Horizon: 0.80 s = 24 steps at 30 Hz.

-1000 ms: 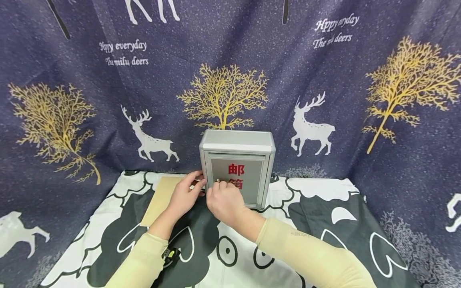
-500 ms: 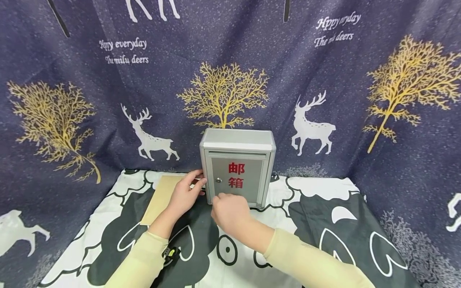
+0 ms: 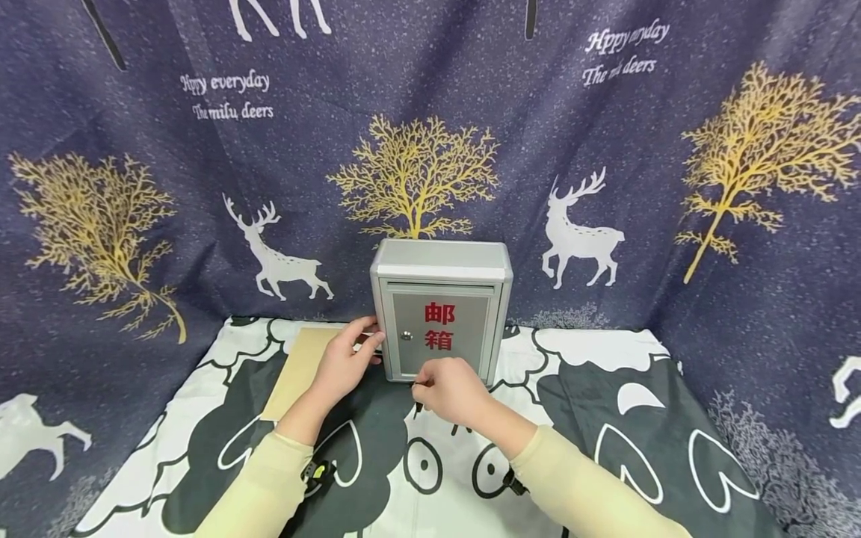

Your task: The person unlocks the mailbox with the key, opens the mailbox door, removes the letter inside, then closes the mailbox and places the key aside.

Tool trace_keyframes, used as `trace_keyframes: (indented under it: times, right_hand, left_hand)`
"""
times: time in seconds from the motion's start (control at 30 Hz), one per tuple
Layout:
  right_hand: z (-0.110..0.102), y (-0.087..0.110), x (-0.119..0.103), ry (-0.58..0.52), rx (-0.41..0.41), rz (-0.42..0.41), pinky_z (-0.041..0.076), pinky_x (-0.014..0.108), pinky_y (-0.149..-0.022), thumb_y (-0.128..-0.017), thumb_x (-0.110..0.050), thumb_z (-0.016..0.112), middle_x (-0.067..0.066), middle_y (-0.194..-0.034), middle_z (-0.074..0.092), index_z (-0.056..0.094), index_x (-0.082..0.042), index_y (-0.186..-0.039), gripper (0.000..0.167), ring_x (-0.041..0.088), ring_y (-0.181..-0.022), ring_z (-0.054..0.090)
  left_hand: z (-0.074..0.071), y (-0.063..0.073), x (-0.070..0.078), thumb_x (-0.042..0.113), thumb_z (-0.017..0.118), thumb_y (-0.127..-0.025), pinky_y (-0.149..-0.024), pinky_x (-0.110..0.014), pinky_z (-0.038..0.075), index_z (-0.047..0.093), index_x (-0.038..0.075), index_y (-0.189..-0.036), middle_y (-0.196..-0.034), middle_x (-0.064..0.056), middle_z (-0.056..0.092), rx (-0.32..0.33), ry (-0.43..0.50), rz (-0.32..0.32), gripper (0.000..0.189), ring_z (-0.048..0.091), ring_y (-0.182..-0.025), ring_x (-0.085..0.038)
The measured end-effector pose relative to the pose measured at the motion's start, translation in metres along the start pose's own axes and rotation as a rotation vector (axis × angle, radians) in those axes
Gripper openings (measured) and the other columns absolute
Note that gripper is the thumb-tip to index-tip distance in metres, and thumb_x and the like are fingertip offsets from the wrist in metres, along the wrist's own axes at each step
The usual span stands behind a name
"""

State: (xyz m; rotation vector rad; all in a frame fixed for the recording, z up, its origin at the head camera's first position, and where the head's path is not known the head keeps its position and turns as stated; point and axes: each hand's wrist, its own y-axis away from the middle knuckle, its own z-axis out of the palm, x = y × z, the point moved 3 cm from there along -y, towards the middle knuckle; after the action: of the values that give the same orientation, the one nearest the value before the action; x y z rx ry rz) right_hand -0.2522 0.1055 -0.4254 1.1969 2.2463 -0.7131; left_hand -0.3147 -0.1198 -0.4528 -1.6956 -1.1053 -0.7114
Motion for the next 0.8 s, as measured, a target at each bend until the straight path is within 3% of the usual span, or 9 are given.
trace_keyframes:
  times: [0.47,0.8]
  right_hand:
    - [0.010,0.006,0.029,-0.316,-0.101,0.167,0.067,0.030,-0.061,-0.101,-0.007,0.078,0.003,-0.077,0.077,0.083,-0.001,-0.098,0.008,0.020,-0.064,0.076]
    - [0.014,0.012,0.043,-0.407,-0.135,0.226,0.070,0.036,-0.065,-0.098,-0.005,0.077,0.005,-0.084,0.076,0.083,0.003,-0.099,0.010,0.023,-0.067,0.078]
  left_hand:
    - [-0.001,0.000,0.002,0.018,0.067,-0.115,-0.077,-0.030,0.069,0.067,0.007,-0.150,-0.136,-0.013,0.069,-0.004,0.005,-0.002,0.037,0.074,-0.114,-0.030]
    - [0.000,0.000,0.001,0.019,0.067,-0.115,-0.077,-0.030,0.069,0.067,0.008,-0.151,-0.138,-0.012,0.069,-0.013,0.001,-0.016,0.037,0.074,-0.114,-0.028]
